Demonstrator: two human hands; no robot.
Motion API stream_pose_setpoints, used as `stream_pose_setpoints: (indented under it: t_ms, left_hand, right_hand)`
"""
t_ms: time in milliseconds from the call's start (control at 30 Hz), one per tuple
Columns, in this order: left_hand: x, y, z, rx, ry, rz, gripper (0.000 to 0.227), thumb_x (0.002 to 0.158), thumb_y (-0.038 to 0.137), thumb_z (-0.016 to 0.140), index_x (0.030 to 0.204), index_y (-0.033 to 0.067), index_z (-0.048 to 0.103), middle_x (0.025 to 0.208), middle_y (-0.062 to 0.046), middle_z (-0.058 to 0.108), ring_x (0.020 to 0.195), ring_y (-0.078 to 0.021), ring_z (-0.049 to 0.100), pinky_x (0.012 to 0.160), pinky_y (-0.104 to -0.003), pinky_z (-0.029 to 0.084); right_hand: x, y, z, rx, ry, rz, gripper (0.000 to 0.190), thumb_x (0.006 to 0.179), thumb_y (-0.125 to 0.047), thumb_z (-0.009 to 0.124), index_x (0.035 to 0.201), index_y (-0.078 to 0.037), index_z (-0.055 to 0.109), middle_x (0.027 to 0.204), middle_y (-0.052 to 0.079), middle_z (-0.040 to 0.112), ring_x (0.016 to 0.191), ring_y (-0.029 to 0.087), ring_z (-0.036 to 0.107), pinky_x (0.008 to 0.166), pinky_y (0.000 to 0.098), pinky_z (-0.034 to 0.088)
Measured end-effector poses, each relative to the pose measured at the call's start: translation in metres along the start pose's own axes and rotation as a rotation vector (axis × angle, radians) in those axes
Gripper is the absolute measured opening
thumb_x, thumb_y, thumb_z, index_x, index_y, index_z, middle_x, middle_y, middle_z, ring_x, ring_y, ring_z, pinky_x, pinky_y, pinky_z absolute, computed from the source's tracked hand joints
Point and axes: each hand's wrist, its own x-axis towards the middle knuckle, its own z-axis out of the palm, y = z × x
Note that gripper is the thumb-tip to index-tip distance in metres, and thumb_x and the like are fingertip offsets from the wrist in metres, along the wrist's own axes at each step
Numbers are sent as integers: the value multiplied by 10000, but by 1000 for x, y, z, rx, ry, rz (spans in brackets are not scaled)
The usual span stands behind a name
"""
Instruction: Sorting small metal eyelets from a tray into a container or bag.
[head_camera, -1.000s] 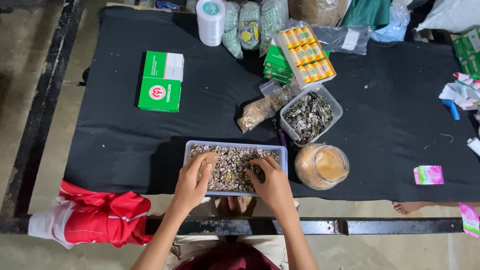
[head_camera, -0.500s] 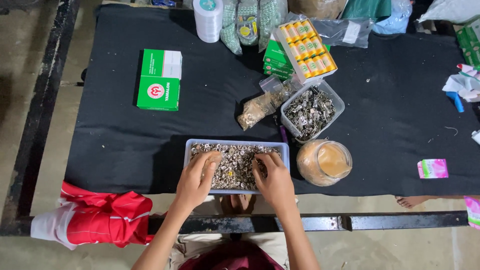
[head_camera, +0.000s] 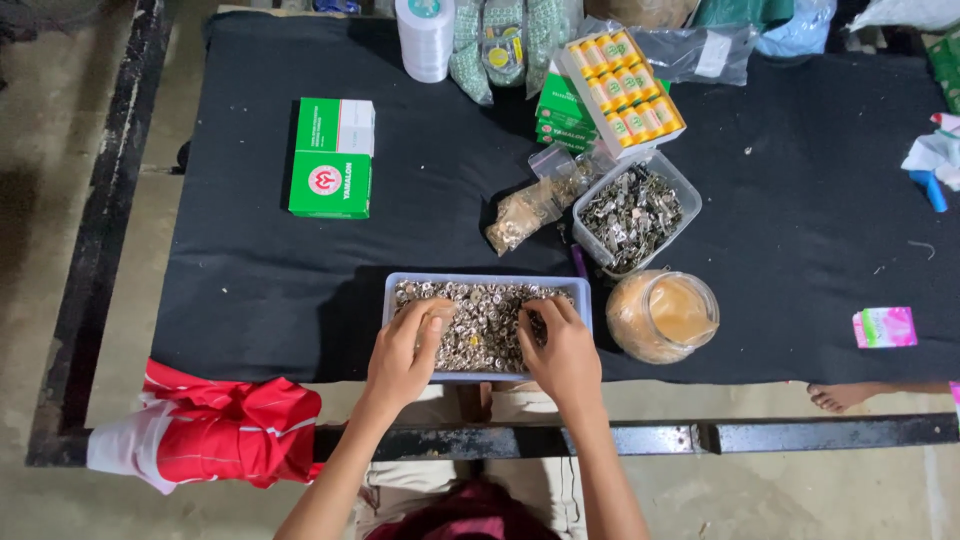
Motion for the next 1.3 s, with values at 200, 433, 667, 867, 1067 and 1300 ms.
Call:
stream_pose_setpoints:
  t_ms: [200, 433, 667, 867, 1067, 1300]
  left_hand:
    - [-4, -14, 4, 48, 56, -2, 287, 1049, 274, 460, 1168, 154, 693, 985, -113, 764, 886, -380, 733, 741, -472, 603]
    - [4, -4, 9, 122, 111, 17, 324, 1073, 306, 429, 1158, 141, 694, 934, -116, 765, 785, -345, 746, 676, -461, 611]
    - [-2, -3, 7, 169, 48, -69, 307, 1061, 333, 435, 1178, 189, 680, 978, -107, 761, 862, -373, 739, 720, -478, 610]
    - [-5, -9, 8, 200, 10, -106, 307, 1056, 350, 457, 1173, 182, 686, 987, -137, 752, 887, -390, 736, 748, -491, 608]
    - [-5, -8, 8, 152, 27, -100, 341, 1070, 339, 410, 1170, 183, 697, 968, -126, 759, 876, -375, 739, 747, -484, 613]
    - [-10, -22, 12, 138, 31, -115, 338, 1061, 350, 425, 1171, 176, 693, 992, -137, 755, 913, -383, 733, 767, -489, 611]
  right_hand:
    - [-2, 14, 12, -14, 25, 3, 214, 884, -221, 712, 1056, -96, 741, 939, 124, 686, 827, 400, 735, 657, 508, 630]
    - [5, 7, 8, -4, 88, -47, 159, 935, -220, 687, 1011, -89, 735, 892, 121, 667, 790, 364, 736, 652, 448, 626]
    - [-6, -3, 4, -3, 61, -18, 157, 949, -202, 655, 1037, -88, 719, 927, 106, 661, 793, 332, 741, 650, 444, 639]
    - [-6, 1, 5, -30, 44, -1, 166, 922, -193, 683, 1039, -80, 716, 938, 109, 663, 800, 338, 743, 638, 445, 651]
    - [-4, 10, 8, 22, 58, -31, 171, 862, -169, 708, 1010, -86, 727, 900, 110, 654, 795, 386, 727, 653, 480, 630]
    - [-3, 10, 9, 36, 62, -21, 167, 845, -222, 711, 987, -137, 730, 889, 70, 660, 825, 348, 735, 701, 436, 627]
